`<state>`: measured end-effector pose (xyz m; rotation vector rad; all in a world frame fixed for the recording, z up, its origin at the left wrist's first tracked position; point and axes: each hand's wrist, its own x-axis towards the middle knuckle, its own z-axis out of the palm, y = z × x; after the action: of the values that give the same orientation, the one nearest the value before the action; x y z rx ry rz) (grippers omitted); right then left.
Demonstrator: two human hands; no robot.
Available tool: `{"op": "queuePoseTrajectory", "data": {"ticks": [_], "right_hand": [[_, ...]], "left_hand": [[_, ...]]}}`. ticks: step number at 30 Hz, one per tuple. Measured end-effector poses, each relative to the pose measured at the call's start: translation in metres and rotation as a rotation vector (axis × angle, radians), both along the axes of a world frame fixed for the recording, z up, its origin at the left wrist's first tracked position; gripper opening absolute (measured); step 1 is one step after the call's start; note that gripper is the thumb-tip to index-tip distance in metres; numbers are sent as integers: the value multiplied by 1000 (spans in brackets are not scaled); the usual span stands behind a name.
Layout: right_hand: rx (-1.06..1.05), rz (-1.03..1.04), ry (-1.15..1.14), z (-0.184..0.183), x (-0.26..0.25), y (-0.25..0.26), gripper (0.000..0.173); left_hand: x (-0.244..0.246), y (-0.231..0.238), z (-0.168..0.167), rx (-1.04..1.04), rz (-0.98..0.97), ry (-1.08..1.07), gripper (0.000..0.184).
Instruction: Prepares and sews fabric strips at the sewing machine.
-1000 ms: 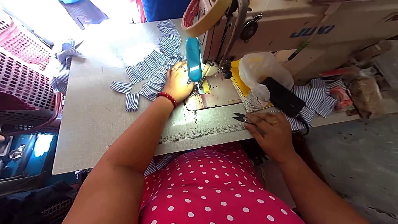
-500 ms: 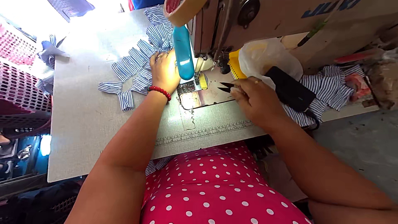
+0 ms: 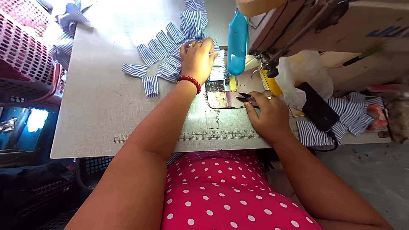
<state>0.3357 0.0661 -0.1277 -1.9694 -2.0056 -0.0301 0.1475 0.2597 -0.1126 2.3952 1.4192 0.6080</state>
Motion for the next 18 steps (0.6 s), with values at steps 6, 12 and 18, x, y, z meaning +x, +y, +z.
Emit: {"op": "queuePoseTrajectory", "data": {"ticks": [6,12,18], "right_hand": [[27,1,1,0,0,-1,41],[63,16,5,-1,0,1,39],[82,55,24,-4,1,-1,37]], "left_hand": [[-14,-12,1,49,16,-88,26],[-37,-19,-5,177,-46,-280,25],[-103,-113,19,315,-111,-488,32]]}}
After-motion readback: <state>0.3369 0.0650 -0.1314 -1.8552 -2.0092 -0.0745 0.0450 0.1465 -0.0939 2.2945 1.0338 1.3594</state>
